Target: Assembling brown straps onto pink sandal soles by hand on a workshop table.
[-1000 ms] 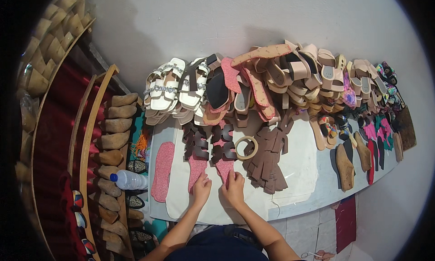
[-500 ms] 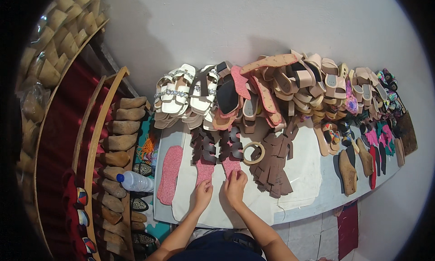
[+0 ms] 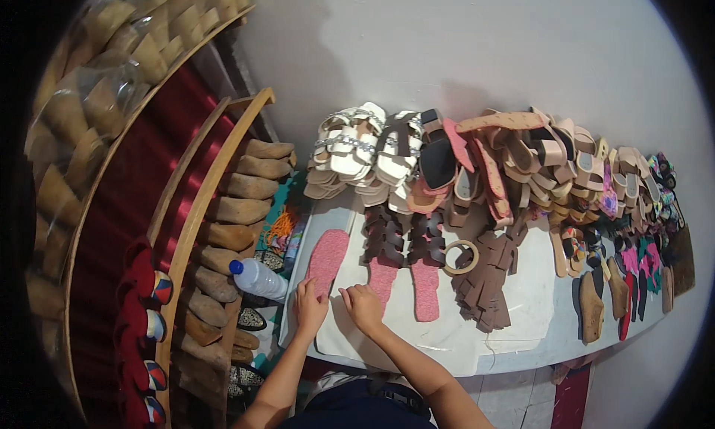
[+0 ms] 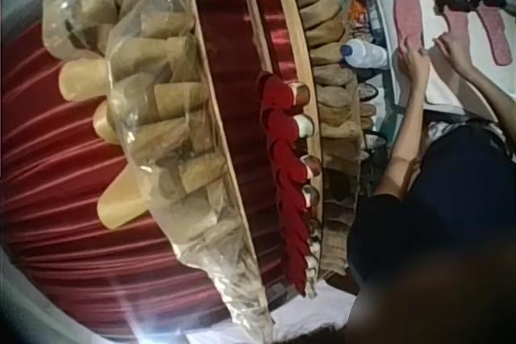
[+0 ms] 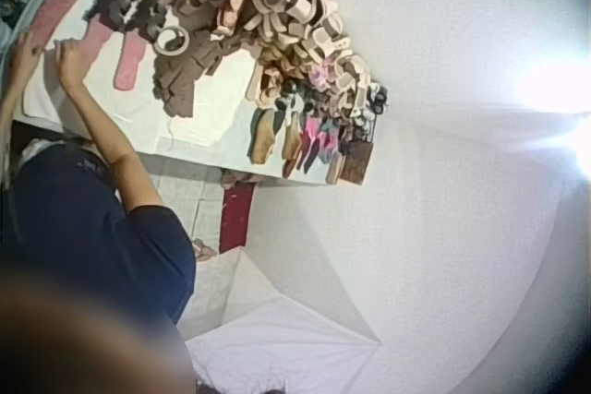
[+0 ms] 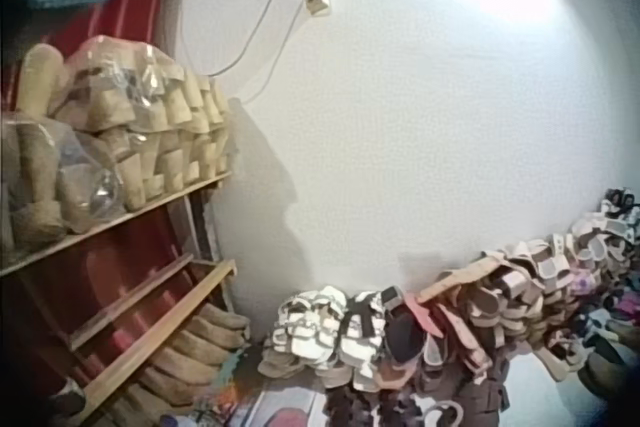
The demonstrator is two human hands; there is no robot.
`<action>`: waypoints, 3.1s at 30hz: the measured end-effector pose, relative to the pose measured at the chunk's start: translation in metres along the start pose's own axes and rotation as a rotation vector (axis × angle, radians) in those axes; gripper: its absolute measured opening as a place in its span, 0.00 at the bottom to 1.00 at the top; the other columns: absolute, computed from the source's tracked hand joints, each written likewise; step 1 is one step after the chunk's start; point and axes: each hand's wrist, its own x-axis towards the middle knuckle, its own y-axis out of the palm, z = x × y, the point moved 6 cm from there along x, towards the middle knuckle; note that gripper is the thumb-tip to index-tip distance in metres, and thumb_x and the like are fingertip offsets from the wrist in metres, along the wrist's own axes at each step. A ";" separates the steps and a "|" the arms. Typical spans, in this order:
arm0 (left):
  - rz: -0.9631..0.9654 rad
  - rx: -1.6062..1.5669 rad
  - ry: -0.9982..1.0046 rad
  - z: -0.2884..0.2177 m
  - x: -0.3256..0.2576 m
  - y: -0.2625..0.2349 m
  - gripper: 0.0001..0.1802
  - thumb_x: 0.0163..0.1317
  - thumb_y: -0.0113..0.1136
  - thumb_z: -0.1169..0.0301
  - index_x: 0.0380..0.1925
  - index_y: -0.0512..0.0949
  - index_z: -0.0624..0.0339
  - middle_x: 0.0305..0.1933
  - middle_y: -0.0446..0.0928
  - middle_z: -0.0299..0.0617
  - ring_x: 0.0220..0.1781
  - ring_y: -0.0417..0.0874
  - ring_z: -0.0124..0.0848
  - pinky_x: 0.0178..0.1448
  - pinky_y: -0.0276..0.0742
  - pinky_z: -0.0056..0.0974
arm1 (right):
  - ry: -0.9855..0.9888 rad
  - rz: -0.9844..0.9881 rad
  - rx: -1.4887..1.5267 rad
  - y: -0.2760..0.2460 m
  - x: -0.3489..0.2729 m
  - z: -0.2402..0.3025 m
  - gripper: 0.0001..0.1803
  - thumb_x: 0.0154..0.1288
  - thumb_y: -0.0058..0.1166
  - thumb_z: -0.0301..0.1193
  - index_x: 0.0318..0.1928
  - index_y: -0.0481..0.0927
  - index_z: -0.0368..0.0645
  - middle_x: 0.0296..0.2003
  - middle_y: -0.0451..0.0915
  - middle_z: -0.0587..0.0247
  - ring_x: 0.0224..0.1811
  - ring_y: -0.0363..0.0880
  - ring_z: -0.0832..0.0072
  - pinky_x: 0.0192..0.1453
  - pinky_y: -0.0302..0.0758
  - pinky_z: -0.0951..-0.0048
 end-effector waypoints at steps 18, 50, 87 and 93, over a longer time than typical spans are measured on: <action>0.301 0.298 -0.116 0.046 0.009 0.015 0.41 0.42 0.59 0.63 0.56 0.52 0.60 0.49 0.64 0.55 0.48 0.68 0.49 0.51 0.64 0.47 | 0.066 0.237 0.065 0.056 -0.004 0.018 0.12 0.56 0.43 0.32 0.28 0.75 0.36 0.26 0.72 0.51 0.33 0.69 0.57 0.39 0.66 0.62; 0.382 -0.644 -0.366 0.067 -0.001 0.019 0.31 0.45 0.59 0.59 0.46 0.66 0.68 0.41 0.74 0.53 0.44 0.75 0.39 0.47 0.69 0.36 | 0.547 0.326 0.445 0.077 -0.010 -0.011 0.21 0.58 0.45 0.36 0.47 0.68 0.32 0.32 0.75 0.51 0.34 0.74 0.70 0.40 0.69 0.75; 0.426 -0.828 -0.455 0.045 -0.020 0.016 0.29 0.50 0.58 0.71 0.50 0.59 0.74 0.37 0.72 0.42 0.35 0.73 0.23 0.37 0.69 0.26 | 0.385 0.123 0.245 0.046 -0.011 -0.021 0.15 0.60 0.36 0.31 0.39 0.70 0.33 0.30 0.73 0.38 0.34 0.75 0.56 0.37 0.69 0.66; 0.349 -0.867 -0.387 0.054 -0.020 0.024 0.28 0.48 0.60 0.70 0.47 0.62 0.71 0.36 0.71 0.43 0.35 0.73 0.26 0.38 0.69 0.28 | 0.308 0.136 0.150 0.041 -0.008 -0.028 0.14 0.57 0.41 0.30 0.40 0.72 0.33 0.26 0.74 0.41 0.29 0.75 0.53 0.34 0.70 0.63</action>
